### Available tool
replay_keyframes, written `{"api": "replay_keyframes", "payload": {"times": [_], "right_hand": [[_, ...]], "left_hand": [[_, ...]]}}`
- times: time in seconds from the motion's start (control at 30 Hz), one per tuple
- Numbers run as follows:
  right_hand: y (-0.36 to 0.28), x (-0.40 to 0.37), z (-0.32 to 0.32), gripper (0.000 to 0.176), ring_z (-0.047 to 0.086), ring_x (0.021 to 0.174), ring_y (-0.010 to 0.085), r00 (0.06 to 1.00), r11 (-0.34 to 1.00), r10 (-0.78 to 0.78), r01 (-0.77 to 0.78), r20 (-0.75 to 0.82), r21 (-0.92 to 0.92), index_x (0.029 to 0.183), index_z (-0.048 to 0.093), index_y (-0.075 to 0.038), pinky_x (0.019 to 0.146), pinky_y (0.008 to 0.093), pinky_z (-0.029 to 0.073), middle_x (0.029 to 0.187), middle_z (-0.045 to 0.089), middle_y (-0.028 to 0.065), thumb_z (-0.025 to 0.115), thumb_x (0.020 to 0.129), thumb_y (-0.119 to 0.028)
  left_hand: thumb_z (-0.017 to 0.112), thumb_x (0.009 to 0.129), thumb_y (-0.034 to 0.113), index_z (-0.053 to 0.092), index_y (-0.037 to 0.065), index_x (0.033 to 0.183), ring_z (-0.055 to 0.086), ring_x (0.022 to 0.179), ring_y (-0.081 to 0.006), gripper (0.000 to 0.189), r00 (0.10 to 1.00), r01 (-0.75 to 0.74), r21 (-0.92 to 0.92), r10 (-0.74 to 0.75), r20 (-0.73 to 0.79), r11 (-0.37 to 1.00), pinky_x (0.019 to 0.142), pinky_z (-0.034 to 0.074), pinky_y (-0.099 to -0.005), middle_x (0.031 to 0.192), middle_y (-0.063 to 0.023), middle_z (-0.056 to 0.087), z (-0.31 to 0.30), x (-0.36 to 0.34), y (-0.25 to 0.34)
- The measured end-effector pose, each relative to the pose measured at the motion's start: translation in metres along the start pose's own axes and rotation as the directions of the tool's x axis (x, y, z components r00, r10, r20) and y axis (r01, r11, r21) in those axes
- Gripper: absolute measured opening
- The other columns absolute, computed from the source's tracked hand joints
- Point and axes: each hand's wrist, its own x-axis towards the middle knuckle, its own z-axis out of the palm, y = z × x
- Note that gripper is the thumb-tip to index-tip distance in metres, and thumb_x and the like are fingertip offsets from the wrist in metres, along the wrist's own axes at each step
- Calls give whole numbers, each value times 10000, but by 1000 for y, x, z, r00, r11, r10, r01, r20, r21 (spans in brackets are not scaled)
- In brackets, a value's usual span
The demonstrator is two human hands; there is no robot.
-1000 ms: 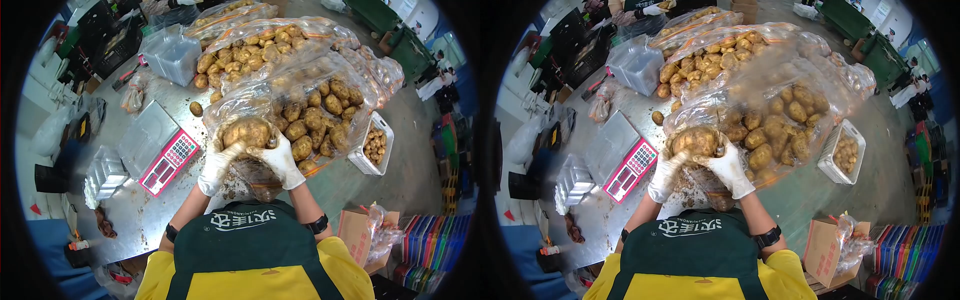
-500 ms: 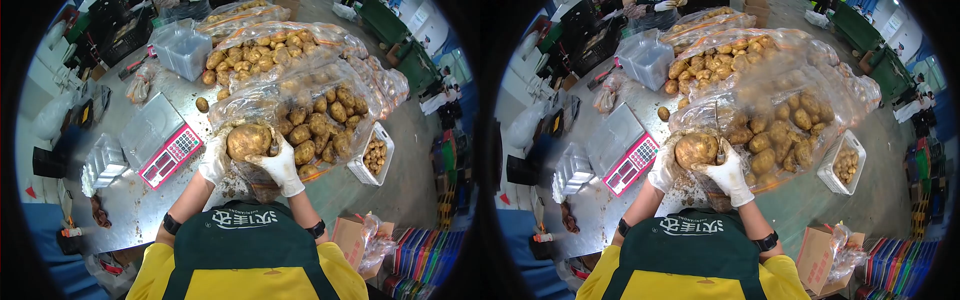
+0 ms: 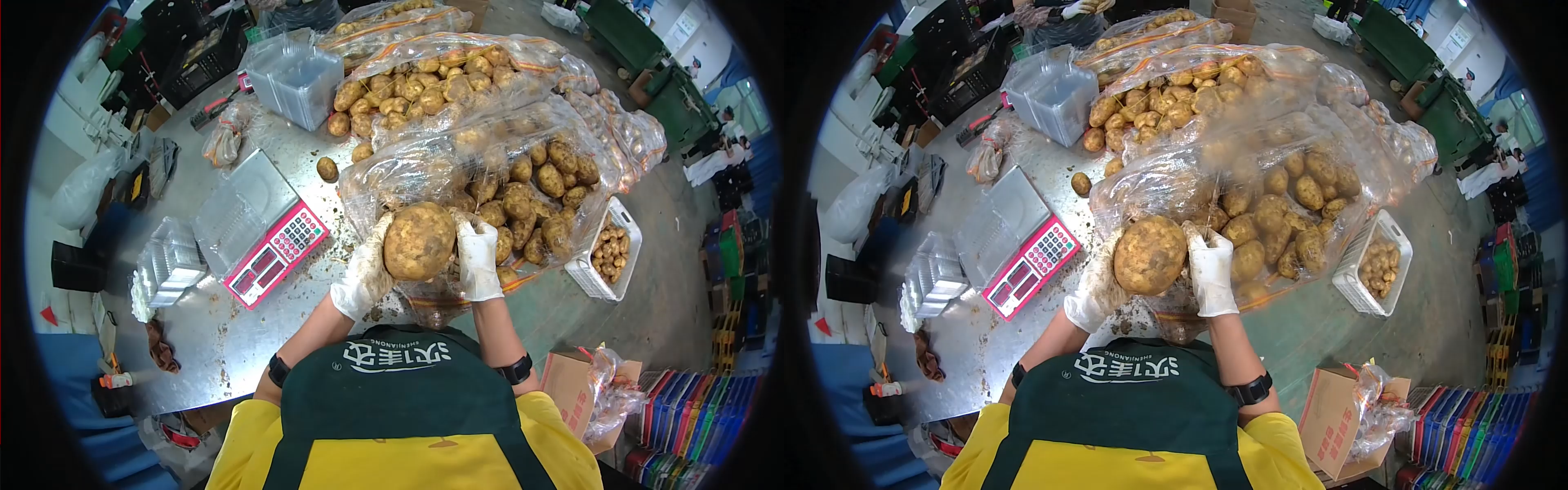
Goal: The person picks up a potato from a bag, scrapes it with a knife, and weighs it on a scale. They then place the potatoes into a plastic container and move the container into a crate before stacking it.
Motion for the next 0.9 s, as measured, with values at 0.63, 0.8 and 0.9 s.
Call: {"api": "replay_keyframes", "payload": {"times": [0.63,0.8,0.9], "right_hand": [[-15,-23,16,276,574,944,101,938,946,-313,294,151,134,1156,629,23,860,245,468,1077,662,64,615,912,-104],[-17,-21,4,329,584,886,114,935,971,-236,237,266,28,1209,581,16,826,258,484,1017,661,54,609,898,-85],[-13,-22,-1,347,589,846,127,885,826,-376,454,274,-333,1207,559,11,786,269,496,989,652,60,611,877,-80]], "left_hand": [[675,850,79,382,31,1375,514,1186,-204,603,940,-309,432,204,274,847,976,470,-377,1300,-115,509,0,-28,5],[842,650,108,355,24,1385,495,1204,-222,886,844,-536,643,323,429,547,1007,421,-347,1301,-114,503,-11,-17,10],[847,630,132,382,21,1364,504,1194,-226,876,737,-658,678,464,491,328,1010,414,-341,1287,-127,518,-7,-16,8]]}}
